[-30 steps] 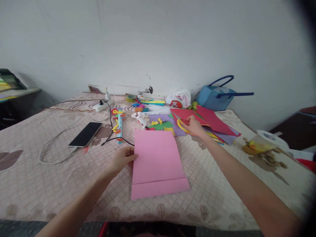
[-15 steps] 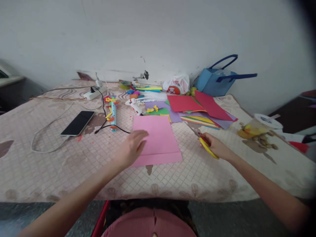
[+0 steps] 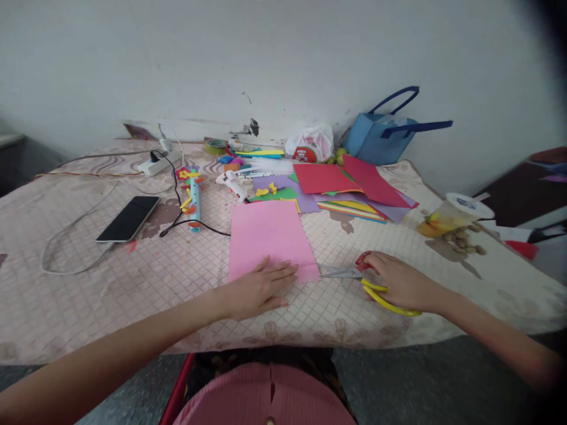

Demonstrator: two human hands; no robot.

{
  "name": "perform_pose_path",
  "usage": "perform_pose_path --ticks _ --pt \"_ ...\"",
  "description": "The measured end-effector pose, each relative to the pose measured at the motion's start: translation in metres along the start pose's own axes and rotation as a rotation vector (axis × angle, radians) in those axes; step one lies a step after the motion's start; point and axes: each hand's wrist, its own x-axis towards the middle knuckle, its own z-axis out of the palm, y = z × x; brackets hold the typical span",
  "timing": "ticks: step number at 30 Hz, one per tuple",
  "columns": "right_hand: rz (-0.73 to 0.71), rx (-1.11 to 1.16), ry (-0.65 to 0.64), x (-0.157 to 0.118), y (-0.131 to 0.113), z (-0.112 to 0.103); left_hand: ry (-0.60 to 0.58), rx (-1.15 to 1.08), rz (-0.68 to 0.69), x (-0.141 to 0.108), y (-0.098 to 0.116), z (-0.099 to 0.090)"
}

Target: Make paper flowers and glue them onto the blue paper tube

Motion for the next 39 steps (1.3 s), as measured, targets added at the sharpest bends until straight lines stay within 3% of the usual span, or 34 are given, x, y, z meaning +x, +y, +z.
perform_pose_path --ticks 2,5,9,17,26,34,39 --pt "-0.012 -0.024 -0.007 0.001 0.001 0.000 0.016 0.058 0.033 0.013 -0.008 -0.008" --pt "-0.033 -0.035 -0.006 0.001 0.004 0.001 -0.052 0.130 0.161 0.034 -0.024 -0.017" --pt "-0.049 -0.045 -0.004 0.000 0.007 0.002 -0.042 0.106 0.267 0.048 -0.036 -0.017" --pt "-0.060 -0.057 -0.020 -0.001 0.007 0.005 -0.104 0.068 0.274 0.044 -0.041 -0.003" --pt "-0.050 -0.082 -0.016 -0.002 0.012 0.005 -0.066 0.028 0.290 0.048 -0.039 -0.008" --pt "-0.085 -0.100 -0.012 -0.003 0.009 0.006 -0.061 0.011 0.329 0.051 -0.044 0.000" --pt "-0.100 -0.068 0.002 -0.001 0.010 0.007 -0.036 -0.050 0.331 0.051 -0.047 -0.007"
